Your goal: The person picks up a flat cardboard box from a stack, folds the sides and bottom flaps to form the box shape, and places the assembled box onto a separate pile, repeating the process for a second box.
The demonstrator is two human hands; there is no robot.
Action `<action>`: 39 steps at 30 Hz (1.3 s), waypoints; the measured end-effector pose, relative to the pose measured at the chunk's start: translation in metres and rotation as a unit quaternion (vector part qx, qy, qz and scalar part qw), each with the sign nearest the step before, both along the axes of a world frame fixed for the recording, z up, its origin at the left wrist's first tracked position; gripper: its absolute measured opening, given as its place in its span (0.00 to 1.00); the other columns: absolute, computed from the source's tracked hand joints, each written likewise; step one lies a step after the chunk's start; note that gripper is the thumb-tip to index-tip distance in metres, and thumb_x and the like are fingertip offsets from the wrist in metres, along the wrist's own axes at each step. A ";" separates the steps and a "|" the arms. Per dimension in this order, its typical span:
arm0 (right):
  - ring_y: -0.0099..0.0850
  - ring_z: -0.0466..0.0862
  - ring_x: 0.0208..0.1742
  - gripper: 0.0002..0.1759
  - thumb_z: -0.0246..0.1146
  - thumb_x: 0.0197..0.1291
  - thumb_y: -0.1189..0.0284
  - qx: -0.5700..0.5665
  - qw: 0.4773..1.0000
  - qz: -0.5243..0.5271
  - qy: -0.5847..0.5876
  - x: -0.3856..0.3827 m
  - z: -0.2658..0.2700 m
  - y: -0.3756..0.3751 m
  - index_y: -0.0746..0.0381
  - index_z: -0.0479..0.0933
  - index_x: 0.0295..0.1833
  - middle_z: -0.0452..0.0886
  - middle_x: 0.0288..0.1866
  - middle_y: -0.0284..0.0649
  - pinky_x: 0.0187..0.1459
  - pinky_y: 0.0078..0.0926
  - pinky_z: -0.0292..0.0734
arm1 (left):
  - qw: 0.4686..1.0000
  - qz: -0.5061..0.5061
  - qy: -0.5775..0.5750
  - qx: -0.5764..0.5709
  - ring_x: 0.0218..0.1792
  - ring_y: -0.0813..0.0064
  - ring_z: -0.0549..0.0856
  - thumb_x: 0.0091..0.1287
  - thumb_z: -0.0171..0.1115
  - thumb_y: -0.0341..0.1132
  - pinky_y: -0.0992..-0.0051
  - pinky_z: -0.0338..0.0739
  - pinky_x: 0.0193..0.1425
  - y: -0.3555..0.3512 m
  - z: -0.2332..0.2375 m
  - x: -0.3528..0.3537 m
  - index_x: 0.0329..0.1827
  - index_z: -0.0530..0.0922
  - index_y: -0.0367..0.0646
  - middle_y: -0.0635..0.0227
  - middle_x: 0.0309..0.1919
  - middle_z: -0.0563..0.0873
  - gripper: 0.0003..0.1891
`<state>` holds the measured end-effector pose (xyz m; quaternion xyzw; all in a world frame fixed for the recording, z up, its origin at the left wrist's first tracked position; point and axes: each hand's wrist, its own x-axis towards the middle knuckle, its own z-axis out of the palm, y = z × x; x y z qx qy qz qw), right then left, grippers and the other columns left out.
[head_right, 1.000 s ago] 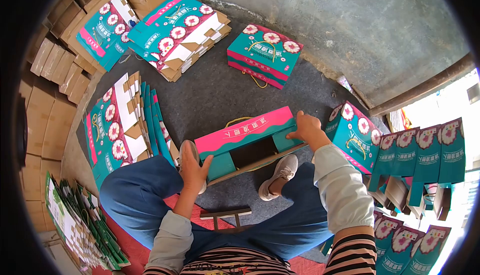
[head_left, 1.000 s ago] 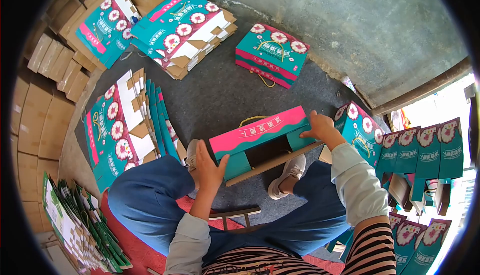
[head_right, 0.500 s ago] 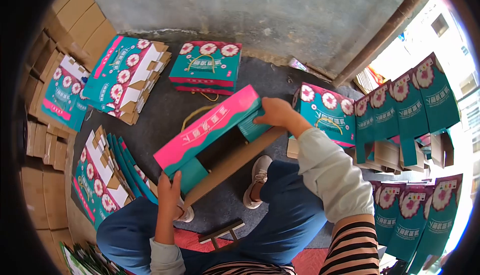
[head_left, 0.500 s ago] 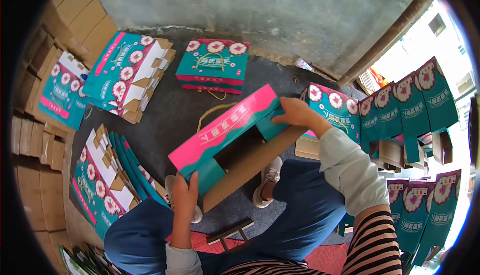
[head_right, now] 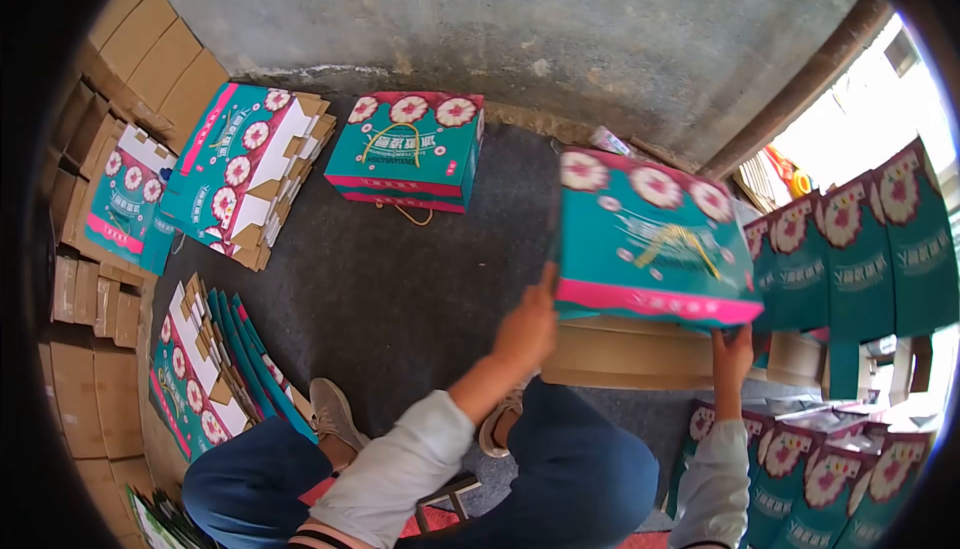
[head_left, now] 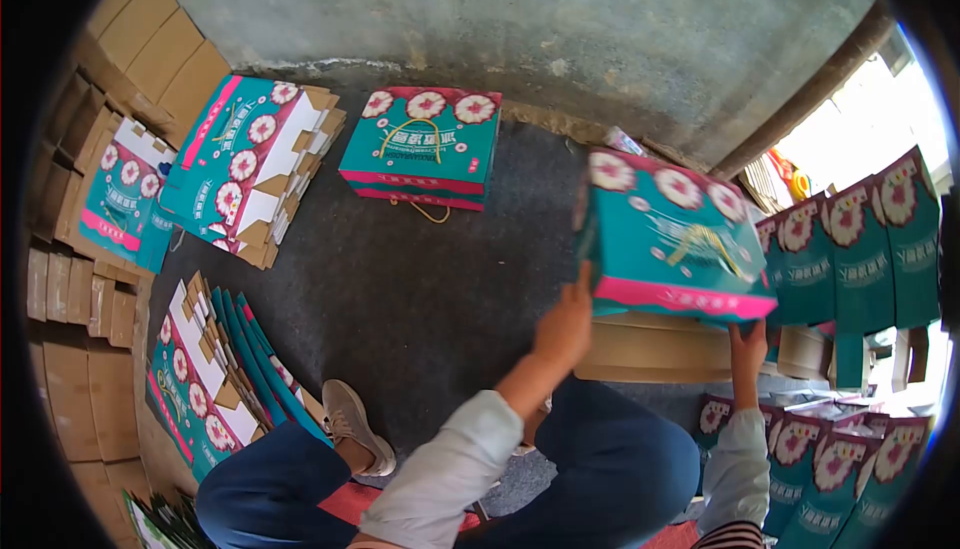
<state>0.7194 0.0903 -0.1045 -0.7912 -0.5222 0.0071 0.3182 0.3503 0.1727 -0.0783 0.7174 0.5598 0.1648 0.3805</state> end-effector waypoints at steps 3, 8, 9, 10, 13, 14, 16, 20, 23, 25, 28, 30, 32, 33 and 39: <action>0.37 0.83 0.41 0.27 0.69 0.55 0.64 0.011 0.997 -0.064 0.035 0.056 -0.054 -0.033 0.64 0.70 0.57 0.81 0.41 0.48 0.39 0.35 0.77 | 0.998 -0.039 -0.051 -0.002 0.46 0.44 0.82 0.60 0.51 0.23 0.56 0.80 0.46 -0.002 -0.027 0.043 0.75 0.47 0.37 0.40 0.56 0.72 0.38; 0.34 0.80 0.42 0.23 0.68 0.56 0.68 0.014 0.972 -0.156 0.177 0.118 -0.118 -0.043 0.64 0.71 0.54 0.79 0.45 0.44 0.41 0.32 0.77 | 0.989 -0.069 -0.122 -0.057 0.57 0.43 0.76 0.62 0.55 0.27 0.56 0.75 0.57 0.006 -0.048 0.079 0.76 0.42 0.39 0.41 0.64 0.65 0.42; 0.31 0.79 0.41 0.22 0.67 0.56 0.68 0.042 0.958 -0.150 0.239 0.120 -0.124 -0.041 0.64 0.71 0.53 0.79 0.44 0.42 0.39 0.32 0.77 | 0.987 -0.076 -0.125 -0.068 0.59 0.43 0.75 0.62 0.55 0.27 0.57 0.74 0.60 0.011 -0.049 0.082 0.77 0.41 0.39 0.41 0.66 0.64 0.42; 0.27 0.78 0.40 0.21 0.67 0.55 0.68 0.070 0.941 -0.144 0.298 0.123 -0.127 -0.040 0.63 0.72 0.52 0.78 0.43 0.39 0.37 0.31 0.77 | 0.985 -0.083 -0.129 -0.080 0.61 0.44 0.73 0.62 0.56 0.27 0.58 0.73 0.62 0.016 -0.050 0.085 0.77 0.41 0.39 0.42 0.68 0.62 0.43; 0.22 0.75 0.37 0.16 0.64 0.57 0.67 0.133 0.897 -0.186 0.378 0.103 -0.118 -0.031 0.60 0.72 0.48 0.76 0.39 0.33 0.31 0.26 0.74 | 0.982 -0.107 -0.124 -0.090 0.60 0.44 0.74 0.62 0.57 0.29 0.58 0.73 0.62 0.025 -0.050 0.092 0.77 0.40 0.39 0.42 0.68 0.63 0.44; 0.23 0.75 0.36 0.15 0.64 0.58 0.67 0.104 0.899 -0.204 0.374 0.102 -0.119 -0.031 0.60 0.72 0.48 0.75 0.39 0.33 0.31 0.26 0.74 | 0.982 -0.116 -0.110 -0.103 0.60 0.45 0.74 0.62 0.57 0.29 0.58 0.73 0.62 0.028 -0.048 0.092 0.77 0.41 0.39 0.42 0.67 0.64 0.43; 0.23 0.74 0.35 0.14 0.62 0.59 0.66 0.045 0.899 -0.244 0.362 0.097 -0.117 -0.041 0.60 0.72 0.47 0.75 0.37 0.32 0.31 0.25 0.74 | 0.978 -0.137 -0.082 -0.132 0.59 0.46 0.75 0.62 0.57 0.30 0.58 0.74 0.61 0.028 -0.046 0.087 0.76 0.42 0.39 0.43 0.65 0.66 0.43; 0.24 0.75 0.37 0.11 0.60 0.62 0.69 0.088 0.891 -0.232 0.382 0.014 -0.094 -0.069 0.61 0.71 0.48 0.74 0.36 0.32 0.40 0.22 0.73 | 0.978 -0.164 -0.078 -0.099 0.57 0.48 0.77 0.63 0.58 0.32 0.58 0.76 0.56 -0.005 -0.050 0.044 0.75 0.49 0.41 0.43 0.59 0.73 0.38; 0.27 0.76 0.39 0.08 0.58 0.63 0.74 0.105 0.967 -0.100 0.211 -0.096 -0.066 -0.077 0.64 0.72 0.46 0.75 0.36 0.35 0.44 0.26 0.73 | 0.975 -0.141 -0.059 -0.162 0.53 0.50 0.80 0.65 0.59 0.35 0.59 0.76 0.53 -0.045 -0.041 -0.016 0.70 0.60 0.41 0.46 0.50 0.79 0.31; 0.33 0.78 0.40 0.07 0.59 0.60 0.78 0.021 0.990 0.114 0.086 -0.174 0.001 -0.045 0.65 0.74 0.44 0.77 0.37 0.42 0.44 0.30 0.74 | 0.990 -0.054 -0.107 -0.074 0.48 0.53 0.82 0.66 0.58 0.38 0.61 0.77 0.52 -0.083 -0.045 -0.042 0.64 0.69 0.39 0.50 0.48 0.81 0.25; 0.50 0.79 0.42 0.10 0.64 0.51 0.74 -0.046 0.932 0.360 -0.001 -0.233 0.038 0.041 0.62 0.75 0.41 0.78 0.39 0.48 0.44 0.40 0.76 | 0.961 -0.002 -0.223 -0.165 0.53 0.51 0.80 0.70 0.55 0.42 0.61 0.74 0.56 -0.106 -0.009 -0.056 0.60 0.73 0.39 0.53 0.53 0.81 0.21; 0.45 0.76 0.46 0.12 0.64 0.52 0.68 -0.130 0.902 0.401 -0.098 -0.246 0.000 0.094 0.61 0.76 0.41 0.76 0.42 0.45 0.47 0.40 0.74 | 0.967 -0.039 -0.241 -0.068 0.55 0.53 0.79 0.71 0.54 0.43 0.63 0.71 0.60 -0.115 0.005 -0.053 0.58 0.75 0.37 0.53 0.53 0.80 0.20; 0.44 0.76 0.50 0.15 0.65 0.52 0.65 -0.333 0.816 0.364 -0.301 -0.251 -0.033 0.146 0.60 0.80 0.45 0.78 0.48 0.44 0.50 0.46 0.72 | 0.943 -0.086 -0.284 -0.151 0.58 0.55 0.77 0.72 0.51 0.43 0.65 0.68 0.64 -0.125 0.002 -0.048 0.60 0.74 0.36 0.52 0.55 0.79 0.21; 0.44 0.76 0.53 0.17 0.66 0.52 0.63 -0.417 0.740 0.339 -0.404 -0.249 -0.045 0.166 0.59 0.82 0.47 0.79 0.50 0.43 0.51 0.49 0.70 | 0.929 -0.104 -0.301 -0.188 0.60 0.56 0.76 0.73 0.49 0.44 0.65 0.66 0.66 -0.125 0.000 -0.049 0.60 0.73 0.35 0.52 0.56 0.79 0.22; 0.53 0.62 0.71 0.23 0.55 0.62 0.60 -0.400 0.618 0.255 -0.627 -0.189 -0.109 0.162 0.59 0.79 0.59 0.69 0.67 0.51 0.69 0.60 0.49 | 0.886 -0.112 -0.334 -0.300 0.64 0.56 0.73 0.75 0.44 0.45 0.67 0.64 0.68 -0.120 -0.004 -0.055 0.64 0.71 0.34 0.49 0.60 0.76 0.25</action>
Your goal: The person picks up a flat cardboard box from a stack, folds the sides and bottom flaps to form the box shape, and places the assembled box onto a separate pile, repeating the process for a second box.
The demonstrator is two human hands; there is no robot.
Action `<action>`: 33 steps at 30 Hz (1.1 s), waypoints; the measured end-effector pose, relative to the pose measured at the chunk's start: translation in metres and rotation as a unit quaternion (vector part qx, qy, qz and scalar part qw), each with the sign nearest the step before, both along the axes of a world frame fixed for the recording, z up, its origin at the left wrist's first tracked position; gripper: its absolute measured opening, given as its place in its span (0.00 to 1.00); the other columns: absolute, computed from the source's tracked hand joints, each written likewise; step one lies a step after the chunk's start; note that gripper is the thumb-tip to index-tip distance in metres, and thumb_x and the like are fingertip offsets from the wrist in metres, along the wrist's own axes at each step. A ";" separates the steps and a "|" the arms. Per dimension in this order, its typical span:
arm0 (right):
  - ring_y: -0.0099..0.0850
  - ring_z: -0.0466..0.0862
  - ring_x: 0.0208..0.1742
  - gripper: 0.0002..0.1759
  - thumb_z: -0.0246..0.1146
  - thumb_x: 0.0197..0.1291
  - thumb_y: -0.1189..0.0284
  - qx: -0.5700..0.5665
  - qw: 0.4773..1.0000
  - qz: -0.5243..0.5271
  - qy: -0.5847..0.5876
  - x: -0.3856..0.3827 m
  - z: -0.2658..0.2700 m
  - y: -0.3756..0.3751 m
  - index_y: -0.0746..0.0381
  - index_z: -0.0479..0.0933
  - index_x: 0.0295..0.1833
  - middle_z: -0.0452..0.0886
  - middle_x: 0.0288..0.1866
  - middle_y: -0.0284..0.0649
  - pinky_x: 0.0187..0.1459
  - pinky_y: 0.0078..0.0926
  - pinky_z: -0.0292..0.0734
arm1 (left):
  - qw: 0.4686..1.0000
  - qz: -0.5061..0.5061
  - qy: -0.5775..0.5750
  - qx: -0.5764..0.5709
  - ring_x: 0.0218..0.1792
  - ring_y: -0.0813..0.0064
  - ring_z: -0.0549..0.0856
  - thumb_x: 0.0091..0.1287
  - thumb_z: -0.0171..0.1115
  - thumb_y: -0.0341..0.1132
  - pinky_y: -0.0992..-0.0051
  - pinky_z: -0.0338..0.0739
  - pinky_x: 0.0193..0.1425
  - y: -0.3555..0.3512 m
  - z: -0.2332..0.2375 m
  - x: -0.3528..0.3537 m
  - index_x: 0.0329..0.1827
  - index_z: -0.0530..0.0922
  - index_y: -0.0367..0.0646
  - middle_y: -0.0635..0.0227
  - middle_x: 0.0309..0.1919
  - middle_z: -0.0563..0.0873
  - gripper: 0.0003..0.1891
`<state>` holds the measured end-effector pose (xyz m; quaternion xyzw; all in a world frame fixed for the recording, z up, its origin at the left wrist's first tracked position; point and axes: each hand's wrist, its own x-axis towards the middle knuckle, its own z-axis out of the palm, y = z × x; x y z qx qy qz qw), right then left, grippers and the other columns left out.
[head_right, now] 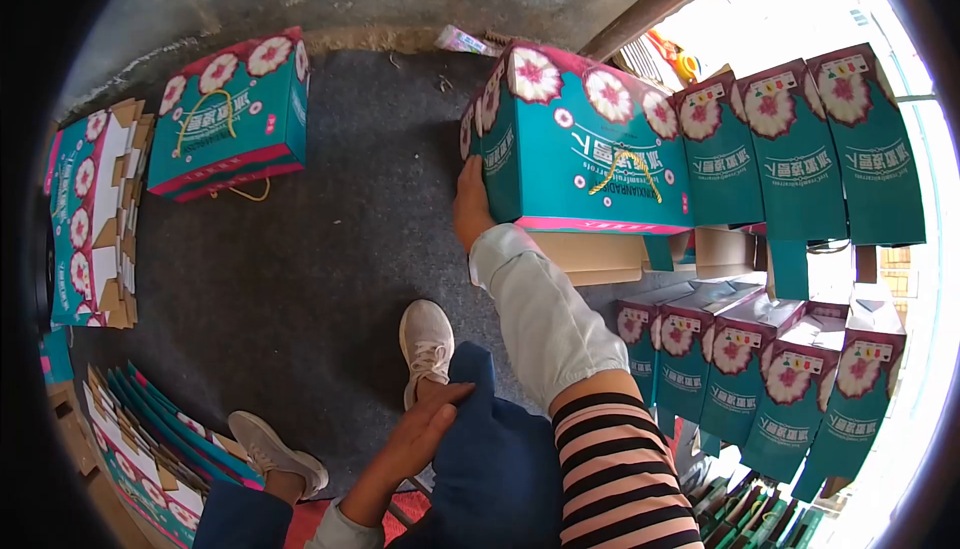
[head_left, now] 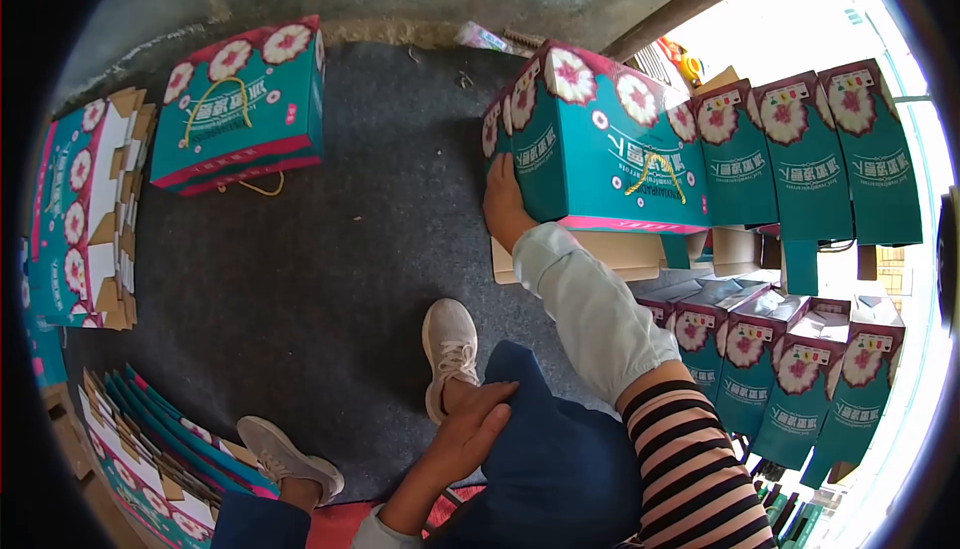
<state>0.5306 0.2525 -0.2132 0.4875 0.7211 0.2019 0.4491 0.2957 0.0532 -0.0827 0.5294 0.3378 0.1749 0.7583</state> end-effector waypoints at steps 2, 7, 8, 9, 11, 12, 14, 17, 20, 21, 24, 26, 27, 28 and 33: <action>0.54 0.59 0.73 0.23 0.51 0.64 0.61 -0.016 0.999 -0.029 -0.002 -0.003 0.001 0.001 0.59 0.78 0.60 0.66 0.70 0.52 0.71 0.60 0.43 | 1.000 0.000 -0.008 0.005 0.63 0.56 0.74 0.75 0.44 0.45 0.67 0.64 0.68 0.002 -0.002 0.001 0.63 0.71 0.33 0.49 0.60 0.76 0.25; 0.53 0.59 0.73 0.24 0.51 0.64 0.61 -0.017 0.999 -0.045 0.006 0.003 0.000 0.001 0.60 0.78 0.60 0.66 0.70 0.51 0.71 0.60 0.44 | 1.000 -0.007 -0.014 0.016 0.63 0.54 0.74 0.74 0.46 0.46 0.66 0.64 0.67 0.004 -0.003 0.000 0.63 0.71 0.32 0.48 0.59 0.76 0.25; 0.52 0.59 0.73 0.24 0.51 0.64 0.62 -0.012 0.999 -0.048 0.011 0.007 -0.002 0.000 0.60 0.78 0.60 0.66 0.70 0.51 0.72 0.60 0.44 | 1.000 -0.007 -0.013 0.020 0.63 0.54 0.74 0.74 0.46 0.46 0.65 0.64 0.67 0.004 -0.004 0.000 0.63 0.70 0.32 0.48 0.59 0.76 0.26; 0.52 0.58 0.73 0.24 0.51 0.64 0.62 -0.001 0.998 -0.055 0.007 0.013 -0.006 -0.002 0.60 0.77 0.60 0.66 0.70 0.52 0.72 0.59 0.43 | 1.000 -0.007 -0.014 0.025 0.62 0.54 0.74 0.74 0.46 0.46 0.65 0.65 0.67 0.004 -0.005 0.000 0.63 0.70 0.32 0.47 0.59 0.76 0.26; 0.51 0.58 0.74 0.23 0.50 0.64 0.63 0.024 0.998 -0.065 -0.001 0.031 -0.018 -0.005 0.60 0.77 0.61 0.66 0.70 0.52 0.72 0.59 0.43 | 0.999 -0.011 -0.014 0.033 0.64 0.56 0.73 0.74 0.44 0.48 0.66 0.63 0.68 0.003 -0.009 0.001 0.64 0.70 0.34 0.50 0.60 0.76 0.27; 0.51 0.57 0.74 0.23 0.50 0.65 0.64 0.011 0.997 -0.078 -0.001 0.039 -0.018 -0.005 0.60 0.77 0.61 0.65 0.71 0.51 0.72 0.58 0.43 | 0.999 -0.012 -0.014 0.039 0.64 0.57 0.72 0.74 0.42 0.49 0.66 0.62 0.69 0.003 -0.011 0.001 0.65 0.70 0.35 0.51 0.60 0.75 0.27; 0.50 0.56 0.75 0.23 0.50 0.65 0.65 -0.015 0.994 -0.106 0.000 0.060 -0.016 -0.010 0.60 0.76 0.61 0.65 0.71 0.50 0.73 0.57 0.42 | 0.999 -0.019 -0.014 0.044 0.65 0.56 0.72 0.74 0.42 0.49 0.66 0.61 0.69 0.005 -0.011 0.004 0.65 0.69 0.34 0.51 0.61 0.74 0.28; 0.48 0.55 0.76 0.22 0.50 0.66 0.65 -0.006 0.991 -0.137 0.001 0.100 -0.024 -0.015 0.60 0.77 0.60 0.64 0.72 0.48 0.73 0.57 0.42 | 0.998 -0.033 -0.012 0.051 0.66 0.55 0.70 0.74 0.42 0.49 0.65 0.61 0.70 0.005 -0.015 0.009 0.66 0.68 0.34 0.50 0.63 0.73 0.28; 0.47 0.55 0.76 0.21 0.50 0.65 0.66 0.021 0.987 -0.156 0.002 0.144 -0.029 -0.023 0.60 0.78 0.59 0.63 0.73 0.47 0.73 0.55 0.42 | 0.998 -0.042 -0.004 0.055 0.67 0.55 0.69 0.75 0.41 0.50 0.64 0.60 0.71 0.002 -0.016 0.014 0.67 0.67 0.34 0.49 0.64 0.72 0.29; 0.46 0.55 0.76 0.21 0.51 0.65 0.66 0.017 0.987 -0.161 0.003 0.158 -0.029 -0.025 0.59 0.78 0.59 0.63 0.73 0.47 0.73 0.55 0.42 | 0.997 -0.043 -0.002 0.057 0.67 0.55 0.69 0.75 0.41 0.50 0.64 0.60 0.71 0.002 -0.017 0.017 0.67 0.67 0.34 0.49 0.64 0.71 0.29; 0.45 0.55 0.76 0.21 0.55 0.62 0.65 0.001 0.984 -0.176 0.004 0.191 -0.023 -0.034 0.59 0.78 0.59 0.63 0.73 0.47 0.73 0.52 0.43 | 0.997 -0.047 -0.004 0.066 0.68 0.55 0.68 0.75 0.40 0.50 0.64 0.59 0.71 0.001 -0.021 0.020 0.67 0.66 0.34 0.49 0.65 0.71 0.29; 0.44 0.57 0.75 0.23 0.60 0.57 0.64 -0.005 0.984 -0.180 0.007 0.201 -0.019 -0.039 0.58 0.79 0.58 0.65 0.71 0.46 0.73 0.51 0.46 | 0.998 -0.023 0.000 0.058 0.66 0.52 0.70 0.74 0.43 0.50 0.61 0.60 0.70 0.001 -0.021 0.018 0.66 0.68 0.34 0.48 0.63 0.72 0.28; 0.44 0.60 0.74 0.24 0.63 0.54 0.64 -0.003 0.984 -0.180 0.009 0.206 -0.018 -0.041 0.58 0.79 0.57 0.67 0.69 0.46 0.72 0.51 0.48 | 0.998 -0.012 0.002 0.055 0.65 0.51 0.71 0.73 0.45 0.50 0.60 0.61 0.70 0.000 -0.019 0.018 0.65 0.69 0.35 0.48 0.62 0.73 0.28; 0.44 0.61 0.72 0.23 0.64 0.52 0.64 -0.009 0.980 -0.198 0.017 0.209 -0.018 -0.038 0.58 0.80 0.56 0.69 0.67 0.46 0.71 0.49 0.50 | 0.998 -0.006 0.003 0.056 0.65 0.51 0.70 0.73 0.44 0.50 0.60 0.60 0.70 -0.001 -0.019 0.017 0.66 0.68 0.35 0.48 0.63 0.72 0.28; 0.45 0.71 0.63 0.23 0.66 0.50 0.64 -0.048 0.947 -0.264 0.174 0.166 -0.010 -0.033 0.58 0.80 0.53 0.76 0.58 0.45 0.66 0.43 0.61 | 0.995 0.025 0.042 0.090 0.68 0.51 0.66 0.73 0.45 0.51 0.59 0.58 0.71 -0.019 -0.012 0.005 0.70 0.63 0.37 0.47 0.68 0.66 0.30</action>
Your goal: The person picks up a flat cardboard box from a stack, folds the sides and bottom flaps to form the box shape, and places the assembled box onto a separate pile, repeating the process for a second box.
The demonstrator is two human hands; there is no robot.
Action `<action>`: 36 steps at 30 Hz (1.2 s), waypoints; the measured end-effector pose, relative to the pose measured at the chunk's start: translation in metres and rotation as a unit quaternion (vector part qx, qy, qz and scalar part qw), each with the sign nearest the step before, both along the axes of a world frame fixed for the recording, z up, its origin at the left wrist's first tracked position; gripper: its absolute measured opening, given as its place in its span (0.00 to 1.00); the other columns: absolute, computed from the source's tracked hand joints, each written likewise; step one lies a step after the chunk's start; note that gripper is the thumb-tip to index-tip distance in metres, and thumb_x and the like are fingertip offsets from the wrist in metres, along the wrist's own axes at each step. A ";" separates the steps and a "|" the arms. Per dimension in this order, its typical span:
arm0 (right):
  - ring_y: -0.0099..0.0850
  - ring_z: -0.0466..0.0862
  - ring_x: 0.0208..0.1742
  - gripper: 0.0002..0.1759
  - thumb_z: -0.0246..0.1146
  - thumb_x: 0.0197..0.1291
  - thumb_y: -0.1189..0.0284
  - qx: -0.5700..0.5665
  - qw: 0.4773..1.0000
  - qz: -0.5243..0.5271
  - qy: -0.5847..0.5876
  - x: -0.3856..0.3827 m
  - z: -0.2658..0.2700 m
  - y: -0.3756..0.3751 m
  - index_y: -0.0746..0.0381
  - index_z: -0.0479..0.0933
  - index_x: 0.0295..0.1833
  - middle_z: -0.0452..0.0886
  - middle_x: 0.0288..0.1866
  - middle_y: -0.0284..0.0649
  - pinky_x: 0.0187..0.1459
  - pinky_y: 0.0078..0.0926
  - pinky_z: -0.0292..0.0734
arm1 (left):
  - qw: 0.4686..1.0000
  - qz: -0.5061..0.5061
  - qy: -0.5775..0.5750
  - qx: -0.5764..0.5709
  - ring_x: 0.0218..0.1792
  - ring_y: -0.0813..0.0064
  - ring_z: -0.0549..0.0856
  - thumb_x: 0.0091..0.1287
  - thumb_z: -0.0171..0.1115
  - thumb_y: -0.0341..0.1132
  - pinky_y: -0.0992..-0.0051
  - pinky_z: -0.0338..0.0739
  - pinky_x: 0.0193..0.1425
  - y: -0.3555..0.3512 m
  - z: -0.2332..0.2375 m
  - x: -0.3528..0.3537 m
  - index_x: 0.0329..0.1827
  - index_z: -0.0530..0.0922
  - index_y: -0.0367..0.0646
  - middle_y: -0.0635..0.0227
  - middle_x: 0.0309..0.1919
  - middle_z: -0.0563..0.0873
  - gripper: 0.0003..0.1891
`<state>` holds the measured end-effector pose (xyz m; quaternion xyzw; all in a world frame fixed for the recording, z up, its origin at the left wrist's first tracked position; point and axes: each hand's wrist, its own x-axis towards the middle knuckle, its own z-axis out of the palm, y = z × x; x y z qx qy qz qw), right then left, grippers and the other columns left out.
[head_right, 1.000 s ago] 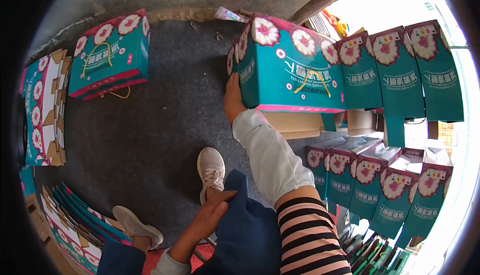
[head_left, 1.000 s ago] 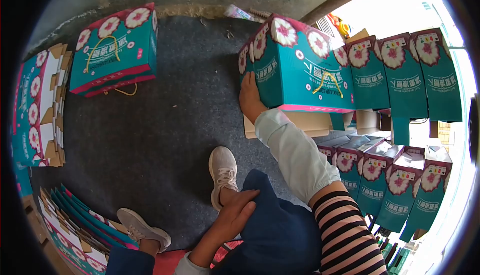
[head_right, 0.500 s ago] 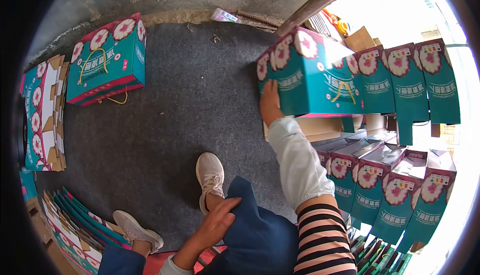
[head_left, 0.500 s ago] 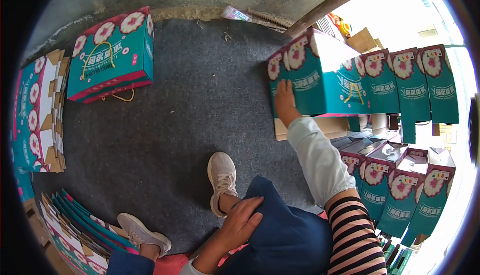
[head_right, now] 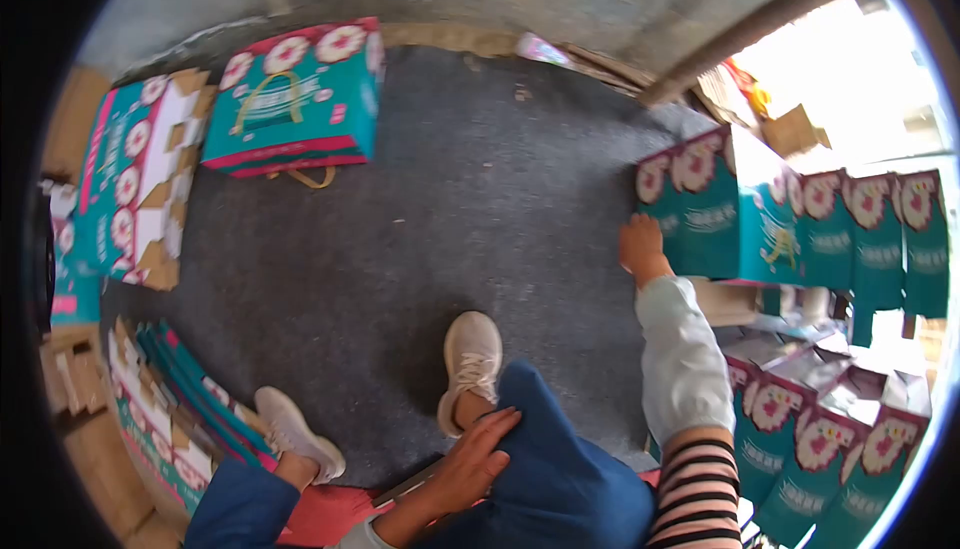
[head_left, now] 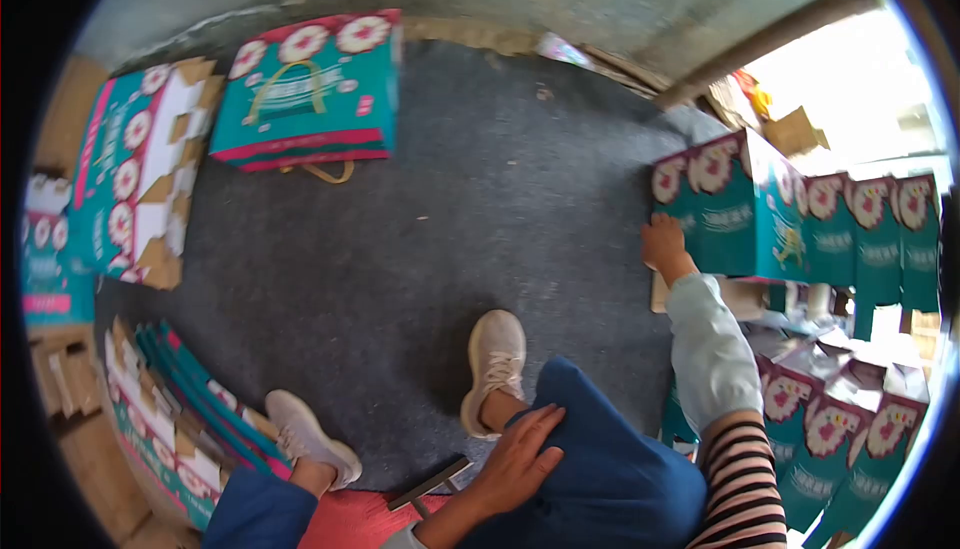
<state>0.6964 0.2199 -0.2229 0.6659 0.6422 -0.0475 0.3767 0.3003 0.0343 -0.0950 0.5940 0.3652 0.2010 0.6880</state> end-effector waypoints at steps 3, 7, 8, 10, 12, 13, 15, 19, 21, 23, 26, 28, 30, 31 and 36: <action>0.46 0.74 0.60 0.25 0.63 0.56 0.62 -0.005 0.983 -0.015 0.186 -0.077 0.021 -0.007 0.57 0.75 0.59 0.75 0.59 0.46 0.61 0.41 0.67 | 0.999 0.020 0.028 0.035 0.69 0.51 0.64 0.73 0.46 0.50 0.58 0.57 0.72 -0.011 0.019 -0.017 0.72 0.59 0.39 0.48 0.70 0.62 0.31; 0.46 0.73 0.64 0.25 0.62 0.60 0.61 -0.046 0.927 0.075 0.365 -0.163 0.079 -0.018 0.58 0.72 0.62 0.73 0.63 0.46 0.63 0.42 0.66 | 0.995 0.071 0.045 0.046 0.70 0.51 0.63 0.73 0.48 0.48 0.59 0.57 0.72 -0.038 0.046 -0.044 0.73 0.57 0.40 0.49 0.71 0.60 0.31; 0.47 0.72 0.65 0.26 0.63 0.59 0.62 -0.047 0.916 0.105 0.385 -0.178 0.096 -0.018 0.58 0.72 0.63 0.71 0.65 0.47 0.65 0.42 0.65 | 0.994 0.084 0.051 0.038 0.70 0.52 0.63 0.73 0.49 0.47 0.60 0.56 0.72 -0.048 0.054 -0.052 0.74 0.57 0.40 0.50 0.71 0.60 0.31; 0.47 0.70 0.67 0.32 0.67 0.54 0.69 0.074 0.913 0.175 0.360 -0.212 0.146 -0.020 0.59 0.68 0.66 0.66 0.70 0.48 0.67 0.42 0.63 | 0.992 0.113 0.046 0.029 0.71 0.53 0.62 0.73 0.49 0.45 0.61 0.56 0.73 -0.064 0.065 -0.074 0.74 0.56 0.40 0.50 0.72 0.59 0.31; 0.48 0.67 0.69 0.39 0.68 0.50 0.73 0.217 0.876 0.219 0.371 -0.238 0.194 -0.014 0.59 0.64 0.70 0.62 0.73 0.48 0.69 0.41 0.61 | 0.990 0.140 0.024 0.024 0.71 0.53 0.63 0.73 0.49 0.44 0.61 0.57 0.72 -0.081 0.075 -0.091 0.74 0.56 0.38 0.50 0.71 0.60 0.30; 0.48 0.65 0.71 0.40 0.68 0.50 0.75 0.256 0.852 0.245 0.386 -0.249 0.223 -0.011 0.60 0.62 0.71 0.61 0.74 0.48 0.70 0.41 0.60 | 0.984 0.164 0.033 0.056 0.68 0.52 0.65 0.73 0.50 0.45 0.61 0.60 0.71 -0.091 0.078 -0.098 0.73 0.56 0.37 0.49 0.70 0.61 0.31; 0.49 0.61 0.73 0.40 0.64 0.55 0.73 0.311 0.810 0.286 0.406 -0.271 0.283 -0.012 0.60 0.58 0.74 0.60 0.74 0.48 0.72 0.42 0.55 | 0.970 0.209 0.054 0.115 0.64 0.48 0.71 0.72 0.52 0.45 0.59 0.65 0.67 -0.106 0.090 -0.117 0.73 0.56 0.36 0.47 0.69 0.63 0.32; 0.50 0.63 0.72 0.35 0.60 0.61 0.62 0.372 0.697 0.429 0.438 -0.322 0.380 -0.039 0.62 0.61 0.72 0.63 0.73 0.50 0.71 0.43 0.56 | 0.917 0.298 0.050 0.259 0.61 0.51 0.75 0.67 0.60 0.36 0.62 0.72 0.62 -0.126 0.156 -0.157 0.68 0.62 0.31 0.48 0.65 0.69 0.30; 0.50 0.65 0.71 0.33 0.61 0.61 0.61 0.326 0.705 0.447 0.445 -0.358 0.399 -0.068 0.63 0.65 0.69 0.65 0.71 0.51 0.70 0.43 0.59 | 0.871 0.317 0.033 0.374 0.58 0.52 0.78 0.64 0.62 0.31 0.63 0.75 0.59 -0.147 0.207 -0.188 0.64 0.67 0.29 0.47 0.61 0.73 0.27; 0.50 0.68 0.69 0.32 0.63 0.58 0.62 0.250 0.744 0.456 0.420 -0.385 0.402 -0.099 0.63 0.69 0.66 0.67 0.69 0.53 0.67 0.44 0.63 | 0.805 0.348 0.035 0.479 0.55 0.53 0.81 0.61 0.61 0.26 0.63 0.77 0.56 -0.174 0.237 -0.226 0.57 0.73 0.28 0.47 0.56 0.78 0.20; 0.49 0.77 0.57 0.29 0.67 0.51 0.67 0.062 0.749 0.511 0.416 -0.419 0.383 -0.138 0.62 0.73 0.60 0.76 0.58 0.51 0.56 0.42 0.73 | 0.645 0.600 0.132 0.454 0.47 0.56 0.84 0.62 0.59 0.24 0.66 0.78 0.52 -0.207 0.235 -0.288 0.52 0.76 0.30 0.50 0.48 0.82 0.15; 0.46 0.80 0.50 0.29 0.69 0.49 0.68 0.019 0.747 0.512 0.424 -0.432 0.357 -0.158 0.62 0.74 0.59 0.79 0.51 0.47 0.50 0.40 0.76 | 0.579 0.733 0.179 0.310 0.47 0.56 0.83 0.63 0.61 0.27 0.67 0.77 0.52 -0.206 0.197 -0.340 0.52 0.76 0.31 0.52 0.45 0.83 0.16; 0.44 0.81 0.46 0.28 0.69 0.49 0.67 -0.015 0.754 0.501 0.424 -0.441 0.338 -0.168 0.61 0.74 0.58 0.80 0.48 0.45 0.47 0.39 0.77 | 0.575 0.720 0.305 0.240 0.52 0.53 0.81 0.62 0.63 0.30 0.64 0.75 0.56 -0.208 0.133 -0.388 0.54 0.75 0.32 0.51 0.46 0.82 0.18; 0.44 0.82 0.45 0.28 0.68 0.50 0.66 -0.038 0.767 0.488 0.416 -0.443 0.330 -0.172 0.61 0.74 0.58 0.80 0.47 0.45 0.47 0.38 0.77 | 0.576 0.656 0.427 0.236 0.55 0.51 0.79 0.62 0.64 0.31 0.63 0.73 0.59 -0.212 0.098 -0.406 0.55 0.75 0.32 0.49 0.48 0.82 0.20; 0.43 0.82 0.44 0.28 0.67 0.53 0.64 -0.116 0.819 0.425 0.367 -0.446 0.311 -0.175 0.62 0.73 0.59 0.81 0.47 0.45 0.44 0.37 0.78 | 0.553 0.566 0.605 0.089 0.72 0.50 0.59 0.58 0.67 0.49 0.50 0.56 0.71 -0.170 -0.016 -0.420 0.69 0.63 0.37 0.47 0.69 0.63 0.40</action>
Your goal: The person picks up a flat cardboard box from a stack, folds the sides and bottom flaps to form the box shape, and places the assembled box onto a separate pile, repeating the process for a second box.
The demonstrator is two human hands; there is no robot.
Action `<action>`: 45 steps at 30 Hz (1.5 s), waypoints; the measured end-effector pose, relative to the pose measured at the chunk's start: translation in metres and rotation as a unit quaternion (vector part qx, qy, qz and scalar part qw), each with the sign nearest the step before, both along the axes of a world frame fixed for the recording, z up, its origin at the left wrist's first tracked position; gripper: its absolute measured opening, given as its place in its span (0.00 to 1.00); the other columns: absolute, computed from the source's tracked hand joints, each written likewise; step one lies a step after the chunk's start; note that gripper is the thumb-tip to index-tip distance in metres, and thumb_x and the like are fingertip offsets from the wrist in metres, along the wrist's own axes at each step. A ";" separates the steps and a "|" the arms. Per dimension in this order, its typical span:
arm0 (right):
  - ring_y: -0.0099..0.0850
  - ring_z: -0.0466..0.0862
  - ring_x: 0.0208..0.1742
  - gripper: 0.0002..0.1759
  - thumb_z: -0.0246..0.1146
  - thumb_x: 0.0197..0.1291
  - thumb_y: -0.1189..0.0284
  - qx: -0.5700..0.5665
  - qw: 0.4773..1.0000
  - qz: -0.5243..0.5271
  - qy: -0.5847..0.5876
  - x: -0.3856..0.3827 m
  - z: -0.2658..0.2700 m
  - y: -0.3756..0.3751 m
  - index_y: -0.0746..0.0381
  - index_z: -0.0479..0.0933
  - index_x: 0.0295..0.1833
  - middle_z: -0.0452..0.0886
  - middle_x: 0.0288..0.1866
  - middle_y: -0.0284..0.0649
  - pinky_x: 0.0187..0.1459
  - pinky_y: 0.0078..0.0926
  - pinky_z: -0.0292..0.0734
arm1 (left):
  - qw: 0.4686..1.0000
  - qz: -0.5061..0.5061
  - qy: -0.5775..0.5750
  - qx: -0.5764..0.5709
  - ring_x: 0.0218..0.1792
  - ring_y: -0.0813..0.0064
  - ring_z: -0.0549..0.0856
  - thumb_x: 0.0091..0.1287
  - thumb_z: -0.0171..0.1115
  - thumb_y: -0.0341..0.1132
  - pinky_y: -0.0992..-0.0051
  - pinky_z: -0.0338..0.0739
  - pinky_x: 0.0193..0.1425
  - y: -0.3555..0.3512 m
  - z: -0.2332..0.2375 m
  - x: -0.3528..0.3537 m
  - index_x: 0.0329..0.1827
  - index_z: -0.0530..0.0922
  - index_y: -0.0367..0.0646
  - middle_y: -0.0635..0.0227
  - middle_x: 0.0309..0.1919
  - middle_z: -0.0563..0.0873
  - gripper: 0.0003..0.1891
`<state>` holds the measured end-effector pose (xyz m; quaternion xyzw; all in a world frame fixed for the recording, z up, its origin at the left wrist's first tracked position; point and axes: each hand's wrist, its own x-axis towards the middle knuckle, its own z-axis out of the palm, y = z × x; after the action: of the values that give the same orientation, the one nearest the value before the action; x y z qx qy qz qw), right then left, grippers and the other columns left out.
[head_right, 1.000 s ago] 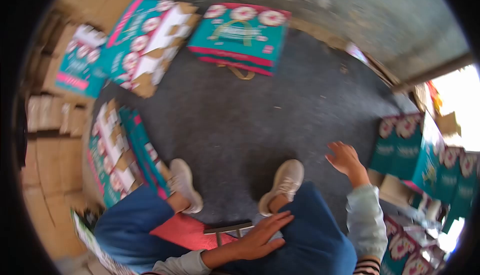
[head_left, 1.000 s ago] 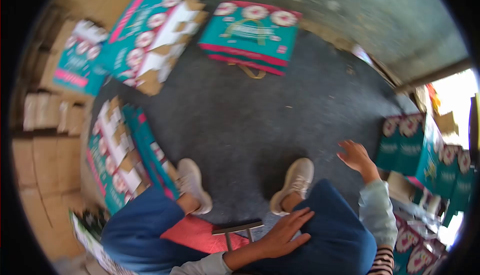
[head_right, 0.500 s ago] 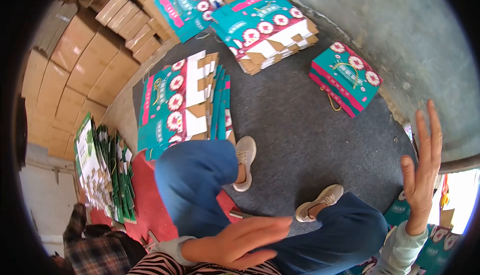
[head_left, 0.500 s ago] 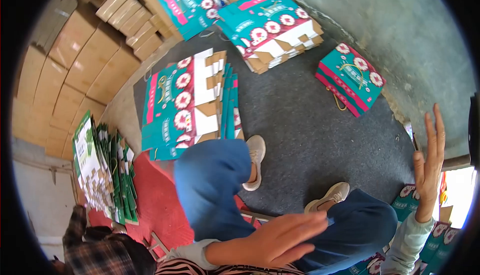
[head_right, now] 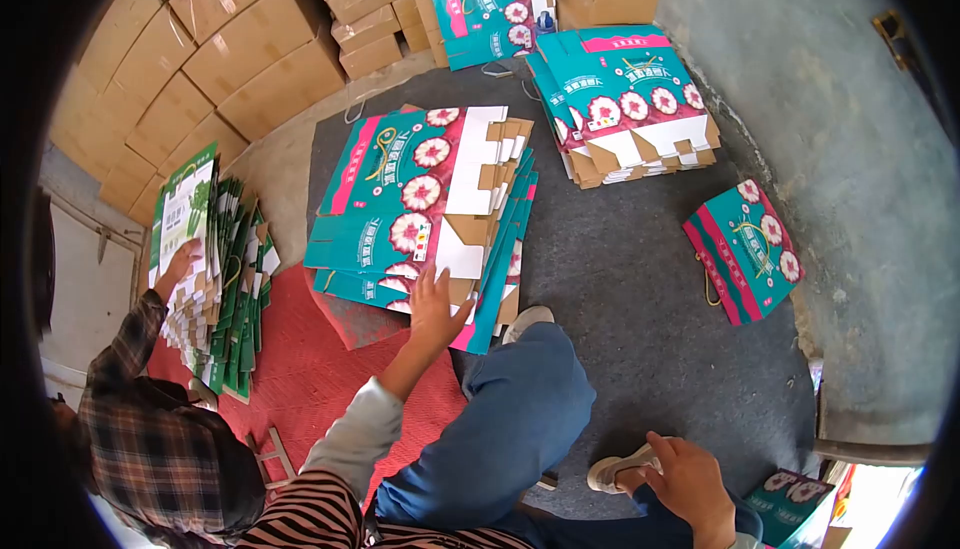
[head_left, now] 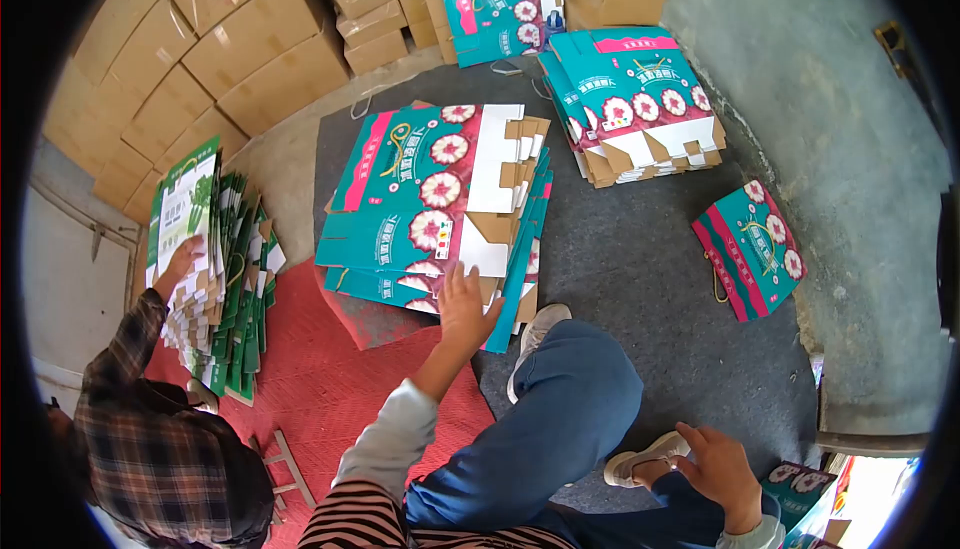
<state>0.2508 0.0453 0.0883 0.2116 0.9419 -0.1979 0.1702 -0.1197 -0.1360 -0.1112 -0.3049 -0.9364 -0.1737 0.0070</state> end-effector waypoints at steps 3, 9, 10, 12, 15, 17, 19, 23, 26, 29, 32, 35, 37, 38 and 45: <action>0.44 0.82 0.43 0.29 0.68 0.53 0.64 0.011 1.000 -0.021 -0.006 0.001 -0.007 0.005 0.62 0.72 0.60 0.80 0.45 0.45 0.43 0.38 0.77 | 0.992 -0.003 0.001 -0.126 0.75 0.51 0.51 0.57 0.67 0.53 0.47 0.50 0.73 0.046 -0.018 -0.018 0.74 0.55 0.40 0.49 0.74 0.54 0.46; 0.45 0.80 0.43 0.31 0.69 0.51 0.67 0.023 1.000 -0.012 0.013 -0.005 -0.004 0.008 0.63 0.70 0.61 0.79 0.44 0.45 0.43 0.40 0.76 | 0.983 -0.005 0.079 -0.164 0.74 0.54 0.55 0.66 0.54 0.51 0.50 0.51 0.73 0.059 -0.074 -0.052 0.74 0.57 0.43 0.53 0.73 0.57 0.37; 0.45 0.80 0.43 0.31 0.69 0.51 0.67 0.020 1.000 -0.013 0.013 -0.005 -0.004 0.008 0.63 0.71 0.61 0.79 0.44 0.45 0.43 0.39 0.76 | 0.985 -0.018 0.100 -0.142 0.74 0.53 0.56 0.66 0.54 0.51 0.50 0.52 0.72 0.054 -0.081 -0.054 0.73 0.58 0.43 0.53 0.73 0.58 0.36; 0.44 0.80 0.44 0.30 0.69 0.51 0.67 0.017 1.000 -0.015 0.012 -0.006 -0.004 0.009 0.63 0.71 0.60 0.79 0.45 0.45 0.44 0.39 0.76 | 0.983 -0.034 0.137 -0.114 0.72 0.53 0.59 0.66 0.54 0.51 0.50 0.53 0.71 0.046 -0.084 -0.055 0.72 0.61 0.44 0.52 0.71 0.61 0.34; 0.44 0.81 0.44 0.30 0.69 0.50 0.66 0.012 1.000 -0.022 -0.002 -0.004 -0.005 0.007 0.63 0.71 0.59 0.79 0.45 0.45 0.44 0.39 0.76 | 0.991 -0.035 0.102 -0.078 0.72 0.53 0.58 0.63 0.58 0.49 0.48 0.52 0.71 0.042 -0.076 -0.050 0.73 0.59 0.46 0.54 0.72 0.60 0.36; 0.44 0.81 0.44 0.30 0.69 0.50 0.66 0.010 0.999 -0.034 -0.015 0.004 -0.013 0.010 0.63 0.72 0.59 0.80 0.45 0.45 0.44 0.39 0.76 | 0.990 -0.032 0.128 -0.053 0.71 0.54 0.62 0.65 0.56 0.47 0.48 0.55 0.70 0.038 -0.067 -0.044 0.72 0.61 0.47 0.54 0.70 0.63 0.33; 0.44 0.81 0.44 0.29 0.69 0.51 0.66 0.018 0.999 -0.031 -0.020 0.004 -0.013 0.012 0.63 0.72 0.59 0.80 0.45 0.45 0.44 0.39 0.76 | 0.990 -0.031 0.135 -0.024 0.70 0.54 0.64 0.66 0.56 0.46 0.49 0.56 0.69 0.028 -0.060 -0.041 0.71 0.62 0.47 0.54 0.69 0.65 0.31; 0.44 0.81 0.45 0.28 0.69 0.51 0.66 0.045 0.999 -0.020 -0.002 0.005 -0.019 0.010 0.63 0.73 0.58 0.80 0.45 0.45 0.45 0.39 0.76 | 0.985 -0.065 0.152 -0.042 0.68 0.54 0.66 0.64 0.57 0.40 0.52 0.59 0.69 -0.015 -0.047 -0.034 0.71 0.65 0.48 0.54 0.68 0.67 0.30; 0.45 0.81 0.45 0.28 0.68 0.52 0.65 0.044 0.999 -0.012 -0.009 0.000 -0.017 0.007 0.62 0.73 0.58 0.81 0.44 0.46 0.45 0.39 0.77 | 0.984 -0.116 0.125 -0.043 0.68 0.55 0.66 0.62 0.57 0.37 0.53 0.62 0.68 -0.036 -0.056 -0.027 0.71 0.64 0.48 0.54 0.68 0.67 0.31; 0.44 0.82 0.44 0.28 0.68 0.53 0.64 0.043 0.999 -0.008 -0.023 0.005 -0.025 0.011 0.61 0.73 0.59 0.81 0.45 0.45 0.45 0.39 0.78 | 0.977 -0.162 0.101 -0.100 0.66 0.55 0.68 0.62 0.61 0.41 0.55 0.65 0.66 -0.045 -0.059 -0.029 0.71 0.63 0.52 0.54 0.67 0.67 0.32; 0.45 0.82 0.45 0.27 0.68 0.53 0.65 0.063 0.997 -0.009 -0.033 0.012 -0.033 0.014 0.60 0.73 0.59 0.81 0.45 0.46 0.45 0.40 0.78 | 0.969 -0.192 0.056 -0.143 0.66 0.53 0.68 0.61 0.64 0.44 0.58 0.68 0.66 -0.043 -0.038 -0.031 0.72 0.60 0.53 0.53 0.67 0.66 0.36; 0.46 0.82 0.46 0.27 0.68 0.53 0.64 0.062 0.997 -0.015 -0.032 0.015 -0.036 0.016 0.60 0.73 0.59 0.81 0.45 0.47 0.46 0.40 0.77 | 0.971 -0.200 0.045 -0.119 0.66 0.53 0.68 0.62 0.62 0.43 0.58 0.68 0.66 -0.048 -0.031 -0.034 0.73 0.59 0.52 0.53 0.68 0.66 0.36; 0.46 0.81 0.46 0.27 0.67 0.53 0.64 0.060 0.997 -0.021 -0.032 0.014 -0.033 0.012 0.60 0.74 0.59 0.81 0.44 0.47 0.46 0.40 0.77 | 0.974 -0.200 0.070 -0.079 0.65 0.54 0.69 0.63 0.62 0.40 0.58 0.68 0.66 -0.056 -0.035 -0.033 0.73 0.60 0.51 0.53 0.67 0.67 0.35; 0.46 0.81 0.46 0.27 0.67 0.53 0.64 0.060 0.997 -0.023 -0.033 0.014 -0.031 0.011 0.60 0.74 0.59 0.81 0.44 0.47 0.46 0.40 0.77 | 0.975 -0.199 0.081 -0.058 0.65 0.54 0.70 0.63 0.61 0.39 0.59 0.69 0.66 -0.061 -0.038 -0.030 0.73 0.60 0.50 0.54 0.66 0.68 0.34; 0.45 0.82 0.46 0.27 0.67 0.54 0.64 0.054 0.997 -0.029 -0.044 0.016 -0.032 0.010 0.60 0.74 0.59 0.80 0.44 0.46 0.45 0.40 0.77 | 0.962 -0.218 0.155 0.059 0.59 0.56 0.75 0.57 0.61 0.34 0.61 0.72 0.62 -0.096 -0.056 0.001 0.68 0.68 0.44 0.56 0.62 0.74 0.31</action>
<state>0.2663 0.0557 0.0566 0.2564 0.9361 -0.1422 0.1942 -0.1189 -0.2325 -0.1672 -0.5240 -0.8227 -0.1763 0.1324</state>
